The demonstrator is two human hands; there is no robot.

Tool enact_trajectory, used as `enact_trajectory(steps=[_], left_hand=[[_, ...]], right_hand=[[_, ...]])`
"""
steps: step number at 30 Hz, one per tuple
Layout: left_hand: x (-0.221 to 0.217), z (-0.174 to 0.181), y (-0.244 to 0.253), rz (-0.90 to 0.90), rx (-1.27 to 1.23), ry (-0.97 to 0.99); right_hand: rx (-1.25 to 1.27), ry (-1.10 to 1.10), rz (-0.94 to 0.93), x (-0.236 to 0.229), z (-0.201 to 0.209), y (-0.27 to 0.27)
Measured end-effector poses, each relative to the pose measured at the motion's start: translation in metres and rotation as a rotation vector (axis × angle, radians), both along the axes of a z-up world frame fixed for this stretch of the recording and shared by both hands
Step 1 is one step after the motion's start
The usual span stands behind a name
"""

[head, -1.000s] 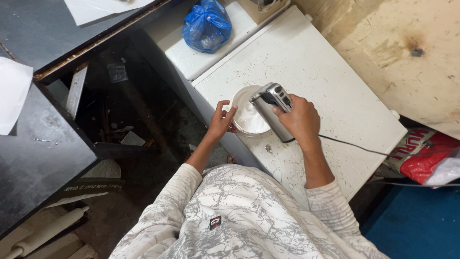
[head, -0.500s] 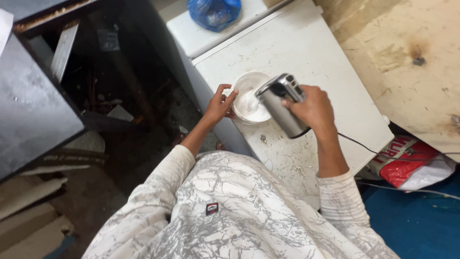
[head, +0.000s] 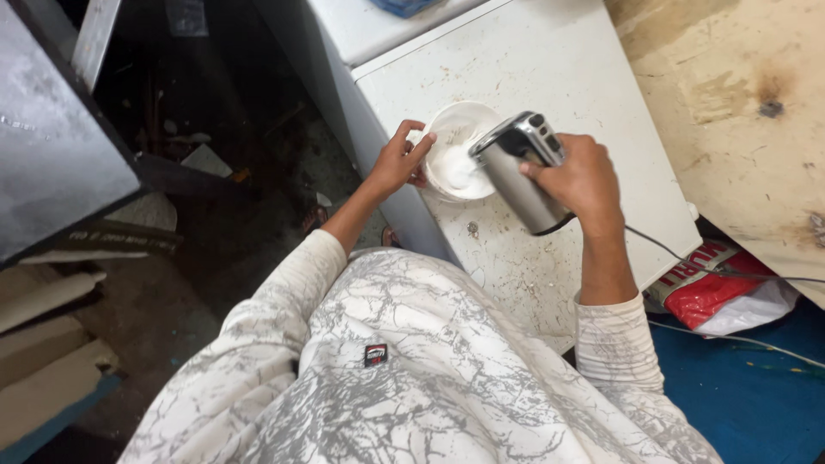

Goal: The person uses a handheld electric mixer to blend a white substance in a small white bucket placed on a white surface. The person holds the bucket steady with one hand while operating the mixer with the other, continuing until the mixture appears smooth.

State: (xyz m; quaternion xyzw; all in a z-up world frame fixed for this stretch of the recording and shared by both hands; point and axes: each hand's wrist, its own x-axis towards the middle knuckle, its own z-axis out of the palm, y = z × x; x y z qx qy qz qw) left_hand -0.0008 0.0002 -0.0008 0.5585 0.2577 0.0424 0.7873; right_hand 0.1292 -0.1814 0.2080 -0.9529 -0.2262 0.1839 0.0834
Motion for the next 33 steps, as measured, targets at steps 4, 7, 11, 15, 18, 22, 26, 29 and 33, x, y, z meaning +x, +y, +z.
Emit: enact_trajectory(steps=[4, 7, 11, 15, 18, 22, 26, 29, 33], left_hand=[[0.002, 0.002, 0.001, -0.003, 0.018, 0.008], [0.003, 0.003, 0.001, 0.000, 0.022, 0.000], [0.001, 0.001, 0.003, -0.007, 0.020, -0.008], [0.003, -0.001, 0.002, -0.022, 0.042, -0.003], [0.003, 0.001, 0.004, -0.019, 0.038, 0.011], [0.004, 0.005, 0.004, -0.045, 0.059, 0.005], [0.003, 0.008, 0.008, -0.066, 0.093, 0.040], [-0.002, 0.009, 0.008, -0.076, 0.100, 0.055], [0.002, 0.011, 0.009, -0.085, 0.104, 0.044]], right_hand=[[0.026, -0.164, 0.060, -0.014, -0.005, 0.019], [0.151, -0.152, 0.136, -0.019, -0.013, 0.022], [0.140, -0.030, 0.120, -0.011, -0.008, 0.005], [-0.044, -0.081, -0.037, -0.006, -0.006, 0.006], [0.061, -0.203, 0.112, -0.012, -0.017, 0.020], [0.087, -0.097, 0.127, -0.014, -0.024, 0.016], [0.091, 0.016, 0.039, 0.001, -0.010, -0.002], [0.110, -0.101, 0.025, -0.003, -0.012, -0.004], [0.199, -0.156, -0.025, -0.013, -0.023, 0.007]])
